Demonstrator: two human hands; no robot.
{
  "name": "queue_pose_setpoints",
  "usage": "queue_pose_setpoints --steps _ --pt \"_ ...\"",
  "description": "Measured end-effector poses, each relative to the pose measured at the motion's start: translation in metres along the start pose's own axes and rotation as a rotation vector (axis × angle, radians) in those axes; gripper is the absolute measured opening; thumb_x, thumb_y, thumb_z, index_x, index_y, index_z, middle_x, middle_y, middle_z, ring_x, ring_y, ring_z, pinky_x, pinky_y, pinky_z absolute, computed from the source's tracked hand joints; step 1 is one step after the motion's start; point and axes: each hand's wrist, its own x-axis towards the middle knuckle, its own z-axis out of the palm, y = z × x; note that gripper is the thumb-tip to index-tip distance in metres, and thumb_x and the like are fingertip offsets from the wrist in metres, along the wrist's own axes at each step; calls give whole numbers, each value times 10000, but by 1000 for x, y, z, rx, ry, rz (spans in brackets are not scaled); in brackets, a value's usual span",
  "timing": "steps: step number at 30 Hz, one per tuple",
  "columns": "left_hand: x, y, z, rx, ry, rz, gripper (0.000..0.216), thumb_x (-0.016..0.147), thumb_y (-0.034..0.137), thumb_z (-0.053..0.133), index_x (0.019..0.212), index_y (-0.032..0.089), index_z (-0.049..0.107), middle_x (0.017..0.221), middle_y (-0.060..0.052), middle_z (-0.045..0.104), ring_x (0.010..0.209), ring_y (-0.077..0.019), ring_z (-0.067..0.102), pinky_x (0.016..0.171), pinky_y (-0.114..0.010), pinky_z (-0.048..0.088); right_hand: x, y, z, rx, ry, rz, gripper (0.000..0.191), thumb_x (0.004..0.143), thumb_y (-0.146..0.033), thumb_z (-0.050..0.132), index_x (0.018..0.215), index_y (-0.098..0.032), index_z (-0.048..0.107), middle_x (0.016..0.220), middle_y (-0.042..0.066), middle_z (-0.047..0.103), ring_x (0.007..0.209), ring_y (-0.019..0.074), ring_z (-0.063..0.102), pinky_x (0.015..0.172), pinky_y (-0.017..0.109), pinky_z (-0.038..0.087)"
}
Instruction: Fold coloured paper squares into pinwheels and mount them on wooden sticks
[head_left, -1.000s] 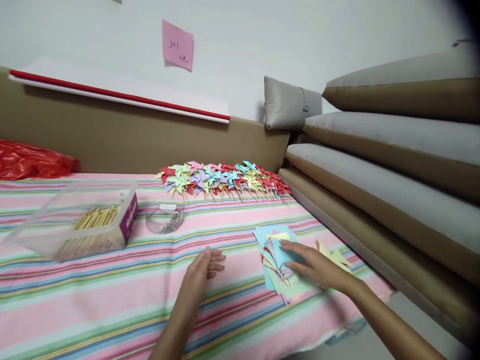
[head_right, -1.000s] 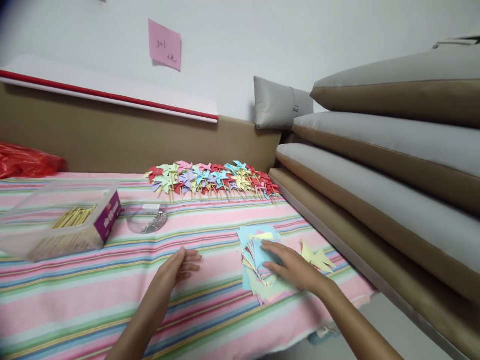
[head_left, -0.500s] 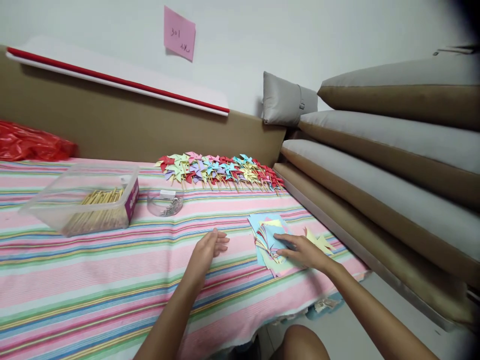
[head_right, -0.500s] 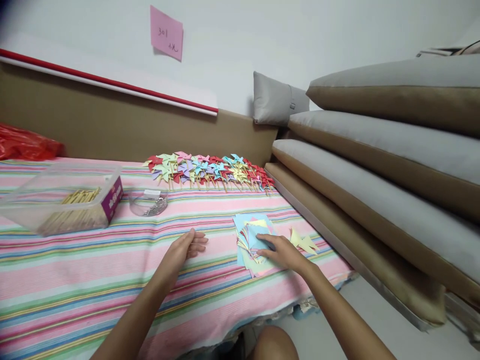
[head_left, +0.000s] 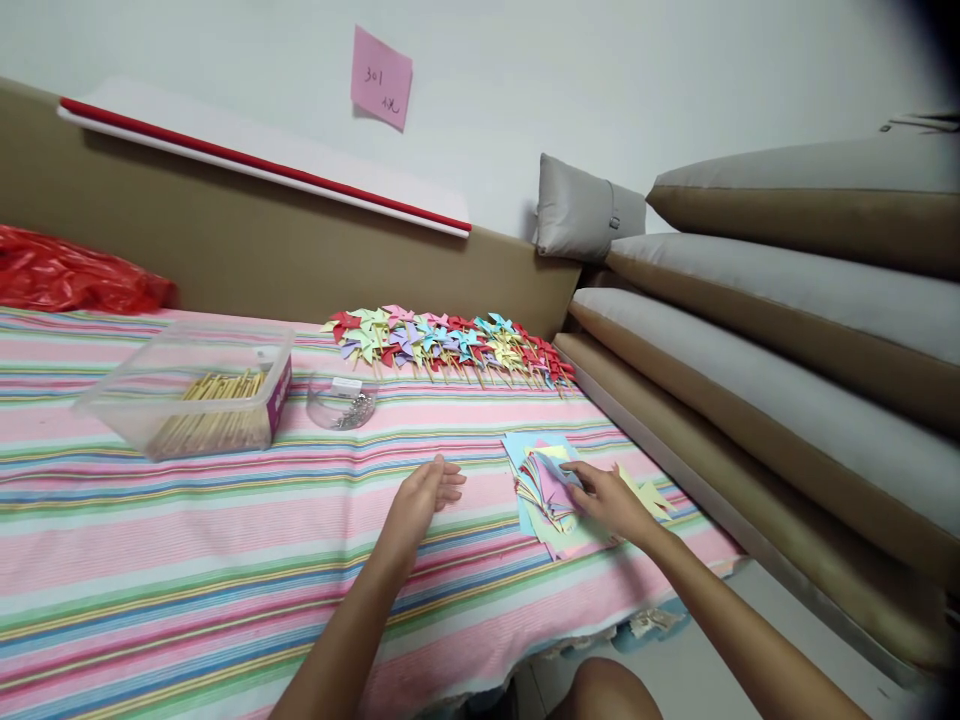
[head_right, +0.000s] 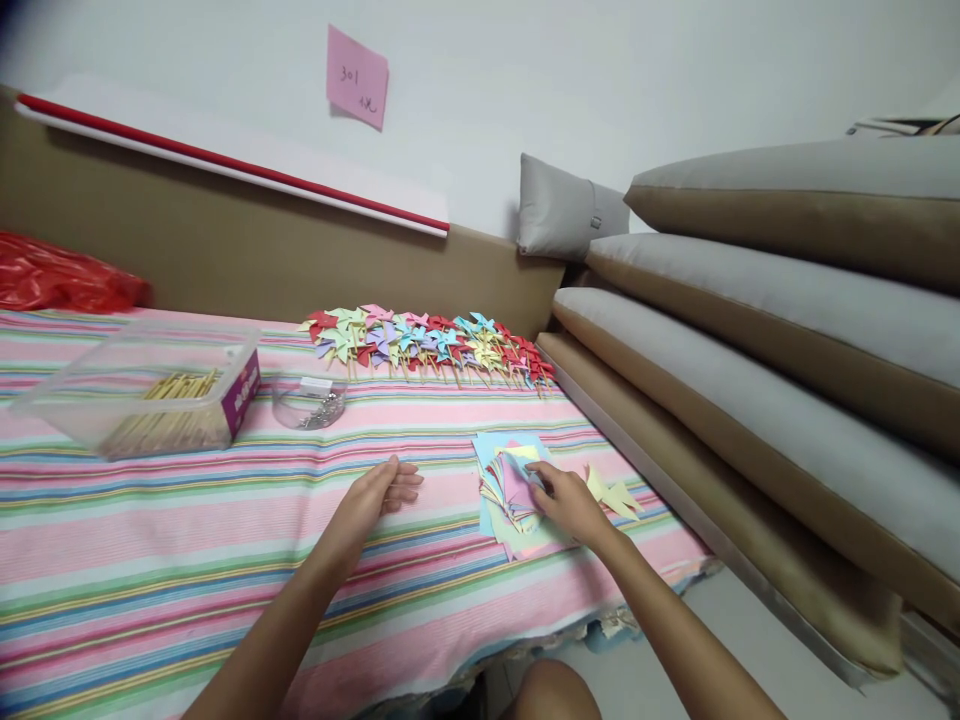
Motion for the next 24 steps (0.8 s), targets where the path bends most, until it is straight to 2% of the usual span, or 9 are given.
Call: queue_pose_setpoints --steps 5,8,11,13,14,15,17,20,24 --pt "2 -2 -2 7 -4 -1 593 792 698 602 945 135 702 1002 -154 764 815 -231 684 743 -337 479 8 -7 -8 -93 188 1 296 823 -375 550 953 -218 766 697 41 742 651 239 670 713 334 484" --pt "4 -3 -3 12 -3 2 606 790 711 595 947 134 697 995 -155 763 814 -234 683 741 -343 480 8 -18 -42 -131 357 4 270 800 -356 557 877 -206 769 712 80 748 643 256 664 654 330 449" --pt "4 -3 -4 21 6 15 590 815 698 585 963 136 691 1011 -153 759 828 -235 680 751 -344 471 5 -42 -76 -125 544 -10 284 827 -361 583 1000 -216 757 882 97 770 748 262 672 712 348 448" --pt "2 0 -4 32 14 32 568 834 682 584 984 144 687 1041 -147 755 852 -234 679 771 -343 464 6 -67 -81 -16 666 -22 315 879 -433 581 1055 -216 725 928 83 762 789 245 679 725 337 475" --pt "0 2 -4 37 16 45 560 842 677 585 1001 149 685 1061 -143 753 865 -235 681 784 -344 463 8 -82 -76 270 761 -12 330 856 -457 644 1037 -191 720 932 94 761 805 253 688 715 337 495" --pt "-2 5 -5 37 17 59 557 850 675 582 1024 155 681 1085 -141 750 878 -237 684 799 -348 464 12 -98 -66 378 787 -26 379 885 -509 605 1082 -197 691 968 84 760 817 240 697 705 329 517" --pt "-9 10 -8 13 10 84 572 874 681 549 1089 165 673 1148 -141 739 906 -244 690 831 -363 470 21 -131 -34 690 694 0 420 866 -538 640 1090 -184 679 1010 95 769 827 240 716 697 338 549" --pt "-17 17 -18 -114 -14 92 642 921 704 436 1193 166 657 1193 -148 726 954 -259 696 866 -380 481 34 -174 20 1096 418 39 438 767 -524 774 1024 -181 682 988 96 779 824 240 721 702 337 561" --pt "-23 24 -34 -264 -6 139 695 936 712 385 1207 143 676 1099 -148 742 990 -271 679 867 -368 498 43 -198 71 1180 127 -23 391 776 -489 793 1016 -199 691 887 50 762 771 199 689 668 288 537"
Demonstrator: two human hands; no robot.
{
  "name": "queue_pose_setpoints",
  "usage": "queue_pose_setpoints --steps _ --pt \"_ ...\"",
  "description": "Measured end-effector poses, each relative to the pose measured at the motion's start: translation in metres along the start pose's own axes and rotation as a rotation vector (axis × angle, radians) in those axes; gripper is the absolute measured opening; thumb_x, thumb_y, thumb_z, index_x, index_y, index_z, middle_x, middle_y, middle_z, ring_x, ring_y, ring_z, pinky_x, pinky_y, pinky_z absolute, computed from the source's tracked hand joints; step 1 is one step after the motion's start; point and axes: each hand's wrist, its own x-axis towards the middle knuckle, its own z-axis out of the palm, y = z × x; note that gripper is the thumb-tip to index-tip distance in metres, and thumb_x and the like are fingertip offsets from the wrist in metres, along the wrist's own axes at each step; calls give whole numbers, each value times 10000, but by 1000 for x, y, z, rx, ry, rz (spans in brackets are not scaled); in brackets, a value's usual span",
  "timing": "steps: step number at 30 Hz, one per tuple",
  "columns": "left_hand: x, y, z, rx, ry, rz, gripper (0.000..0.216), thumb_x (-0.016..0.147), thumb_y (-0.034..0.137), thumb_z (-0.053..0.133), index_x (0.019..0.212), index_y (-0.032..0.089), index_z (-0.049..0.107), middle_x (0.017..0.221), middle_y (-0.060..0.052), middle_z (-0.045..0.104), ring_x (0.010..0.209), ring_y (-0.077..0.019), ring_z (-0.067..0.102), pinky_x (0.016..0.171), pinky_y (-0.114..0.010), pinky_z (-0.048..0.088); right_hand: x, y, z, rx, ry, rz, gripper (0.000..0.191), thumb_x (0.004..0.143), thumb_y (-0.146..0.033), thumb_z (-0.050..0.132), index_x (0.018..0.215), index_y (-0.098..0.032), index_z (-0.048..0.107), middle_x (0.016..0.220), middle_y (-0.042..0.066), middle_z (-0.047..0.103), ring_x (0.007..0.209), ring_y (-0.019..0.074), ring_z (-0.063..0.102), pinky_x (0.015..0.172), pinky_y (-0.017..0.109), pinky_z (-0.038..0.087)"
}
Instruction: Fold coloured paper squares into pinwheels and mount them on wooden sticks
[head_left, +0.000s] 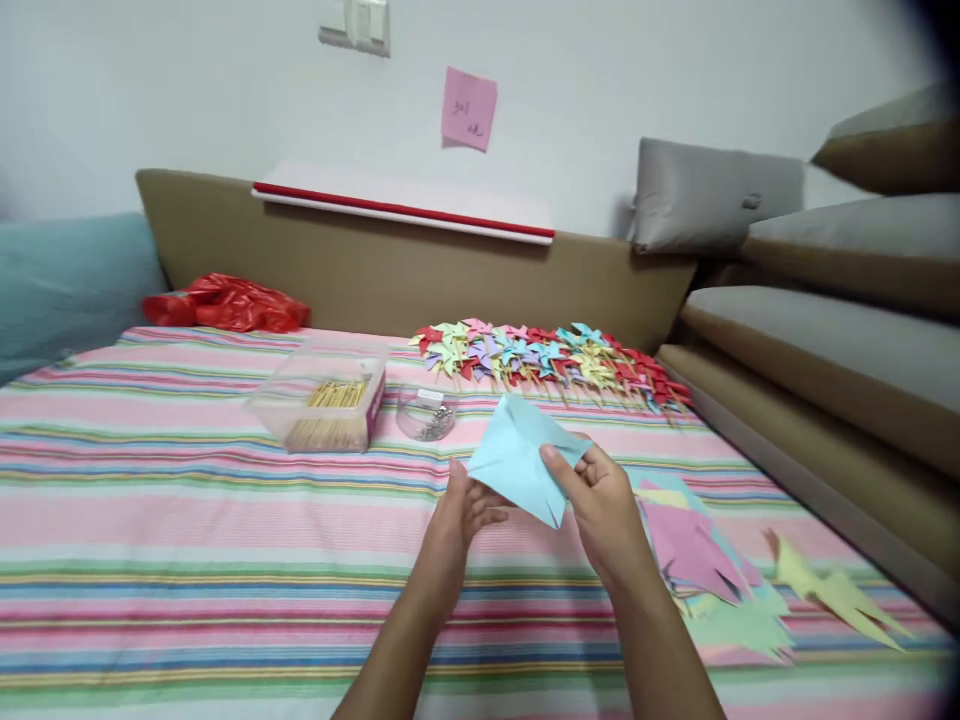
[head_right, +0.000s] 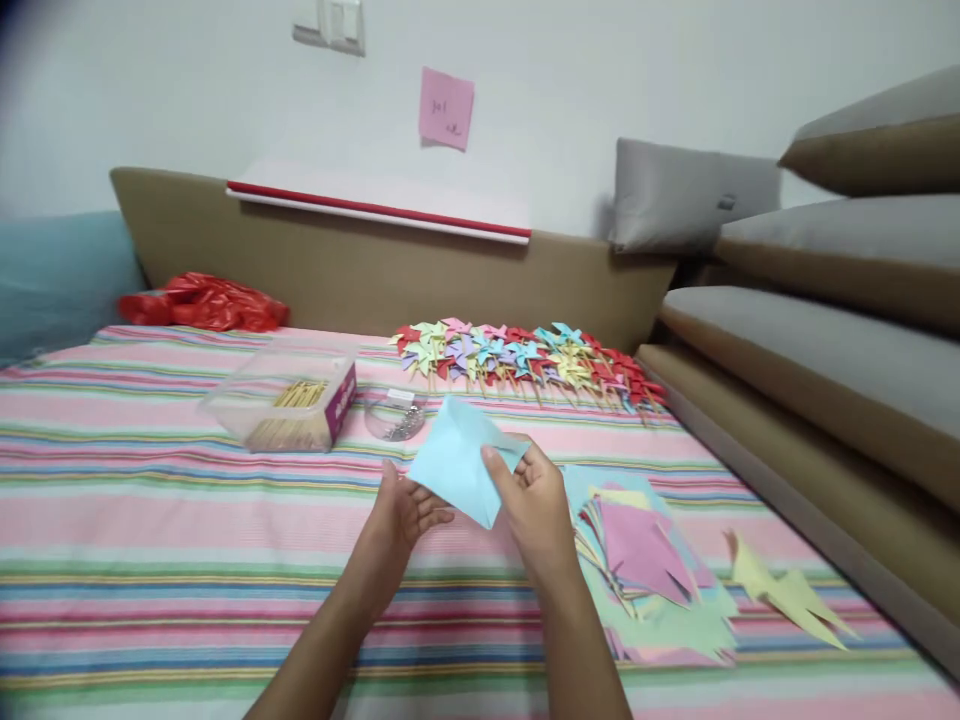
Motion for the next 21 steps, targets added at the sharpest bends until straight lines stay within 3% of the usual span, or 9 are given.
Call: queue_pose_setpoints --steps 4,8,11,15,18,21 --pt "3 11 -11 163 -29 6 427 899 521 649 1127 167 717 1037 -89 741 940 -225 648 837 -313 492 -1 21 -5 -28 -201 114 371 823 -477 757 1081 -220 684 905 39 746 766 187 670 666 281 531" --pt "10 11 -15 364 -90 -60 308 855 462 722 857 154 717 711 -8 658 643 -139 556 612 -245 425 -1 24 -25 -286 -284 133 350 860 -495 707 1094 -235 687 752 -11 661 626 149 569 558 259 450" --pt "11 5 -12 415 -120 -89 317 863 465 708 838 149 717 704 -12 653 638 -141 548 601 -246 418 -2 21 -35 -385 -255 111 456 861 -488 703 1247 -253 647 696 -36 591 590 138 505 534 259 393" --pt "6 -1 -2 364 24 -46 312 861 461 711 916 154 732 821 -45 717 752 -180 614 696 -274 479 -4 18 -42 -296 -189 79 612 841 -458 734 1379 -245 536 857 2 692 740 164 591 678 292 465" --pt "2 -2 3 340 100 -31 314 849 462 725 892 151 737 760 -39 713 721 -177 620 660 -265 479 -7 19 -44 -261 -183 52 597 861 -425 720 1390 -244 511 858 6 709 819 184 634 771 321 495" --pt "1 -3 6 301 134 -18 327 832 444 752 977 152 753 853 -56 755 779 -188 655 687 -267 498 -9 20 -44 -273 -150 24 544 891 -407 690 1386 -264 515 875 14 721 856 196 663 817 346 519"
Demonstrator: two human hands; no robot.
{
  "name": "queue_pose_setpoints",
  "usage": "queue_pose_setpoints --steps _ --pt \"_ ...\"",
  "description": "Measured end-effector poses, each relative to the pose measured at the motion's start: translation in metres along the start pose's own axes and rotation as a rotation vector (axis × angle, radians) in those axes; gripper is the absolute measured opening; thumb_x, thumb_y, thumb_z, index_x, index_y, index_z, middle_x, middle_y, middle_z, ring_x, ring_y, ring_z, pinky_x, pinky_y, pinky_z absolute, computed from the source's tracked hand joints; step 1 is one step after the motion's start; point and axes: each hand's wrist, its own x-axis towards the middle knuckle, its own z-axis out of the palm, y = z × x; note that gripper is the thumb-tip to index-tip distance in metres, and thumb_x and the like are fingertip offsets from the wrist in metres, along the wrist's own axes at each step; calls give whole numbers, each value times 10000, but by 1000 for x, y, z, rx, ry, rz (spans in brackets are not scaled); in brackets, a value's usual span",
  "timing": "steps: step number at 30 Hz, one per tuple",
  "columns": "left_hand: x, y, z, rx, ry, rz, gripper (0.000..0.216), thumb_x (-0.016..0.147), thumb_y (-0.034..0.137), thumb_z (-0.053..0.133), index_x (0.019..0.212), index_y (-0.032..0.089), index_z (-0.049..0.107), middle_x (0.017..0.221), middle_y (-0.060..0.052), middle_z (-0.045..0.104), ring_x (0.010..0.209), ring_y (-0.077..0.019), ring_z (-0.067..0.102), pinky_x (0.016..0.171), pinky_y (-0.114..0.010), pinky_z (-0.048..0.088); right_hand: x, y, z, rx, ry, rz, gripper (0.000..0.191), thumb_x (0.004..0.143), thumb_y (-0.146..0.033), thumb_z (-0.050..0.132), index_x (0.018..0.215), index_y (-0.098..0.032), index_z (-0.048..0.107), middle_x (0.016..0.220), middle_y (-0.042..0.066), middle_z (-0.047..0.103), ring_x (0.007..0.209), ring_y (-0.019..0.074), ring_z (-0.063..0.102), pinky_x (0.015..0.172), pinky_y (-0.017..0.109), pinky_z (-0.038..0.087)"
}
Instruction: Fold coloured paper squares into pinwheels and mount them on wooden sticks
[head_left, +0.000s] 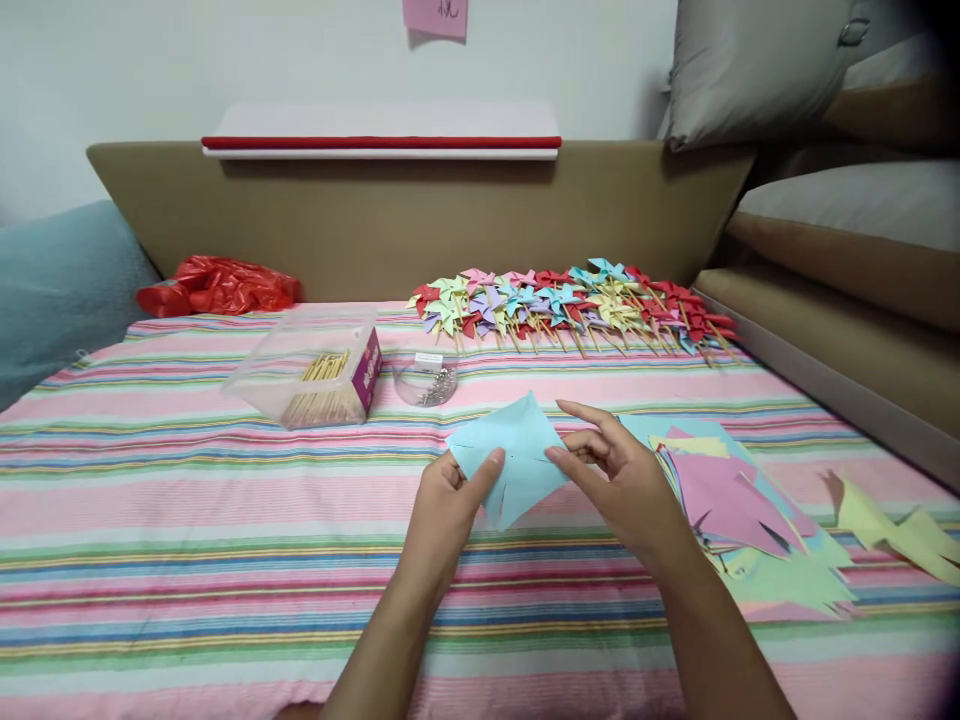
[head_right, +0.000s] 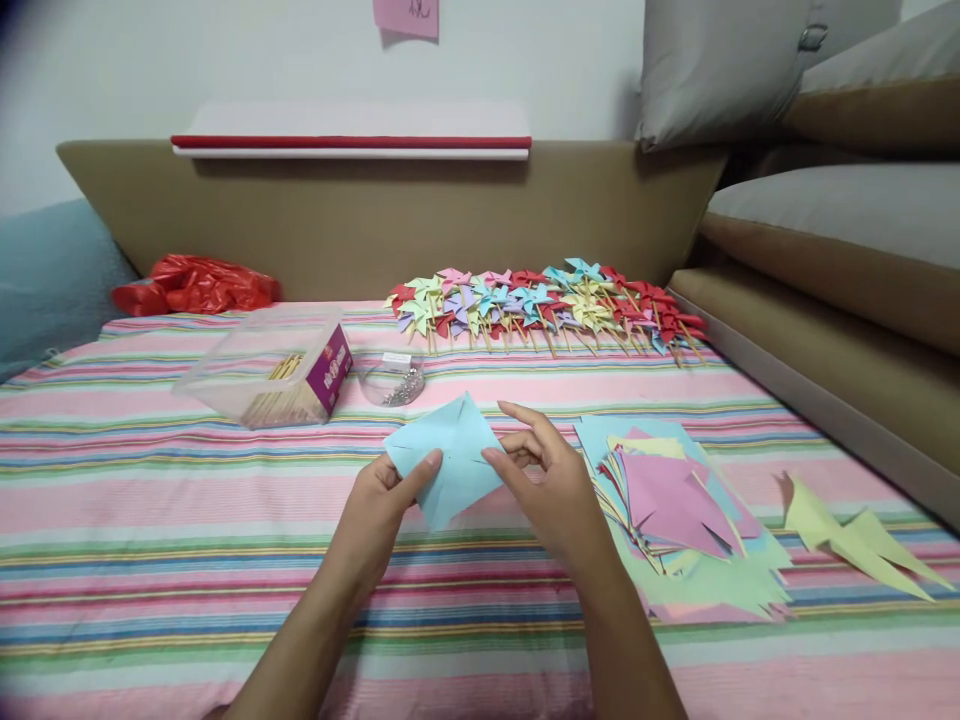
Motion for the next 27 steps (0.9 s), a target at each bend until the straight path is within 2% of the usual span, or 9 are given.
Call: queue_pose_setpoints --steps 3,6,9,12,16,20,23,27 --pt "0 0 2 -57 75 31 377 816 434 773 1068 156 754 998 -82 782 902 -218 687 759 -285 520 -3 -2 0 -107 24 -90 556 918 -411 657 1435 -328 473 1163 57 704 1052 224 659 929 396 522" --pt "1 0 2 -128 154 56 419 805 439 782 1119 163 750 1088 -94 781 984 -241 700 844 -317 529 -7 -2 2 -299 -41 -280 506 894 -396 694 1379 -374 551 1474 61 498 1322 263 517 1080 454 453" --pt "1 2 1 -182 187 61 463 785 430 802 1160 167 738 1125 -98 776 1024 -254 703 894 -343 527 -9 0 9 -418 -97 -371 408 845 -378 754 1244 -365 669 1600 44 309 1428 306 401 1141 506 395" --pt "1 3 0 -192 184 62 478 789 432 798 1180 166 728 1127 -100 775 1067 -264 691 900 -345 527 -10 3 17 -436 -86 -377 294 821 -343 780 1111 -341 733 1650 26 204 1433 339 384 1124 538 401" --pt "1 2 1 -170 179 50 456 799 428 791 1158 154 729 1094 -100 776 1050 -257 686 874 -335 532 -11 2 22 -421 -55 -414 69 867 -280 729 918 -306 769 1626 16 275 1393 328 434 1102 526 409" --pt "0 2 2 -139 183 55 409 797 430 792 1095 155 744 1030 -80 779 954 -221 691 821 -303 529 -11 -2 22 -390 -50 -396 92 902 -297 688 865 -302 773 1598 16 337 1374 319 453 1086 520 414" --pt "-2 3 2 -98 175 70 367 810 431 780 1058 161 749 977 -64 782 877 -198 692 785 -288 529 -9 -3 23 -345 1 -362 114 912 -353 672 879 -293 763 1556 38 402 1342 302 488 1079 511 433" --pt "-3 4 4 -85 112 69 426 810 458 774 1111 158 744 1012 -91 787 882 -239 724 829 -347 550 -7 -1 25 -260 83 -280 164 922 -393 644 877 -272 744 1481 60 487 1330 284 510 1123 506 407"
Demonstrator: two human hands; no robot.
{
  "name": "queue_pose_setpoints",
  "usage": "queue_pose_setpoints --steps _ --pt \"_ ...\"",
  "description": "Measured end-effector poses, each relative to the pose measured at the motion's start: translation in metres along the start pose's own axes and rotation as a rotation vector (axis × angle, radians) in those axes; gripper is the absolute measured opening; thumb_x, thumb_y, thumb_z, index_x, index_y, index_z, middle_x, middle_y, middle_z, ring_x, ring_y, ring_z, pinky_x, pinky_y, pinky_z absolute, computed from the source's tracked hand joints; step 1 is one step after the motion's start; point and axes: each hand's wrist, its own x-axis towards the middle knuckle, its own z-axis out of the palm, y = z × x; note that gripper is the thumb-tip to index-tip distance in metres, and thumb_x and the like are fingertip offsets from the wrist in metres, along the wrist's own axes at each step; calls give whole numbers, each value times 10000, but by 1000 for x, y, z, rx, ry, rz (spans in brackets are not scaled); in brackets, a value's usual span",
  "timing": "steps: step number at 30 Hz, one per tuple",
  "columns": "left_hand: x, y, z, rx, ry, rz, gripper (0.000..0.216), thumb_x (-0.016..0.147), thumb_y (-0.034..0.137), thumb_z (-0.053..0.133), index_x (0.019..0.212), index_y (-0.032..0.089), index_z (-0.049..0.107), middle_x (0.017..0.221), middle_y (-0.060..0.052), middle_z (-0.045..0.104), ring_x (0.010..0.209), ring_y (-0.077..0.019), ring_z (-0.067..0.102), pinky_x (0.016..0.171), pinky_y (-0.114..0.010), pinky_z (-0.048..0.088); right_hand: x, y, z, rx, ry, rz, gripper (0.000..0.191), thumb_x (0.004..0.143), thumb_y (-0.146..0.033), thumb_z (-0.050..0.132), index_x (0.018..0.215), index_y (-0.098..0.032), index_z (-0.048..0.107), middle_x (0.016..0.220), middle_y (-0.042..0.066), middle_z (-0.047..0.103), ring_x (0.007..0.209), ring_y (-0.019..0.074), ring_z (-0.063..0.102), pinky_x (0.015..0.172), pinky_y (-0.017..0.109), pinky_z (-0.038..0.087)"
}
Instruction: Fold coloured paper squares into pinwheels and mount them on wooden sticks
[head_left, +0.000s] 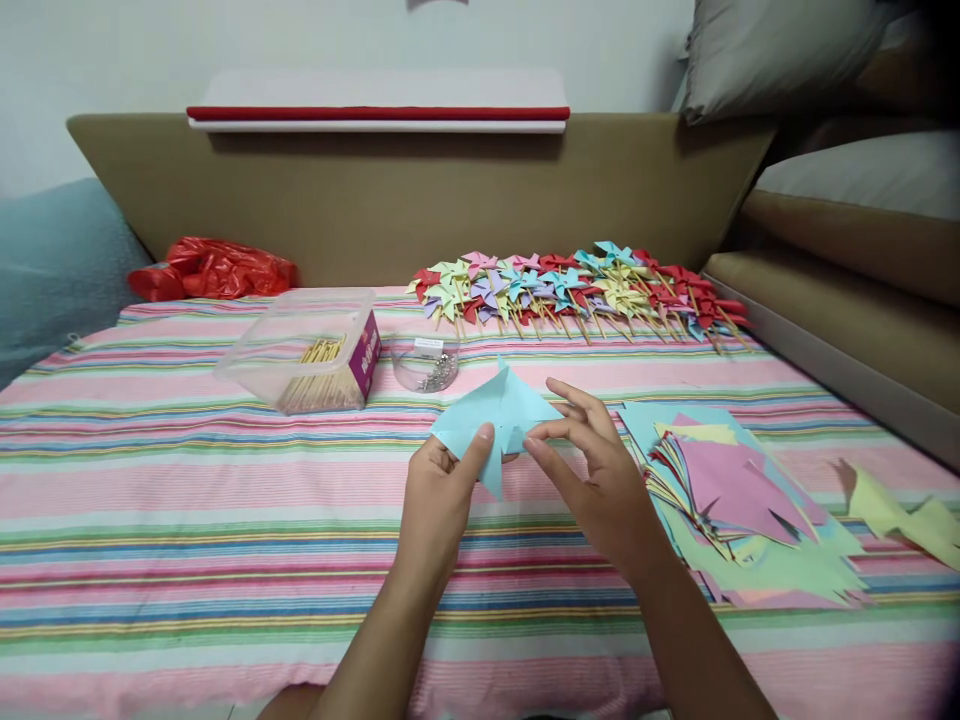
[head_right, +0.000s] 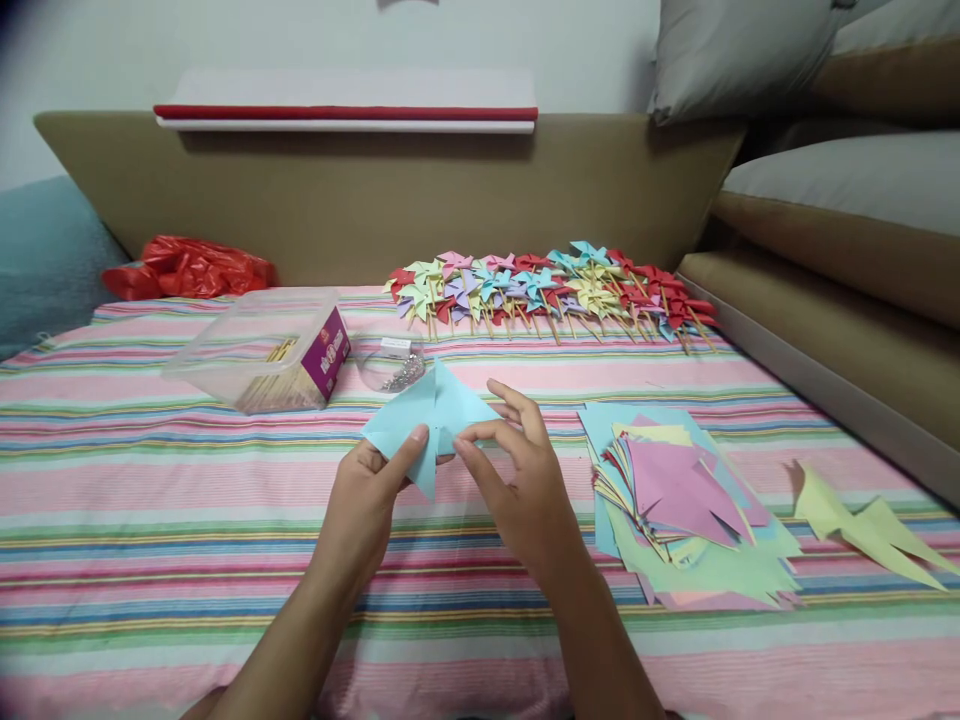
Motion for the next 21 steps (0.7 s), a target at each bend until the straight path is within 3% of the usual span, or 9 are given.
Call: queue_pose_setpoints --steps 4,8,14,21 --pt "-1 0 0 15 -42 18 431 827 451 759 1151 167 739 1079 -99 780 961 -259 719 868 -357 549 1 4 3 124 23 140 168 878 -417 685 867 -264 752 1419 82 527 1295 293 541 1066 484 469" --pt "-2 1 0 49 -57 22 423 831 436 756 1159 170 745 1065 -91 780 962 -257 701 775 -314 551 0 6 6 201 47 226 168 833 -426 723 846 -263 764 1414 82 531 1278 296 551 993 445 525" --pt "-2 2 0 112 -54 25 350 829 427 753 1039 147 771 924 -69 776 851 -225 681 691 -283 527 0 5 8 181 65 235 163 806 -413 742 808 -251 765 1402 88 545 1304 301 531 976 427 531" --pt "-4 4 0 132 -51 8 249 813 380 774 921 156 754 881 -54 760 876 -228 676 728 -289 520 -1 2 10 167 73 222 151 803 -404 747 799 -254 753 1390 93 545 1344 306 493 1012 448 500"
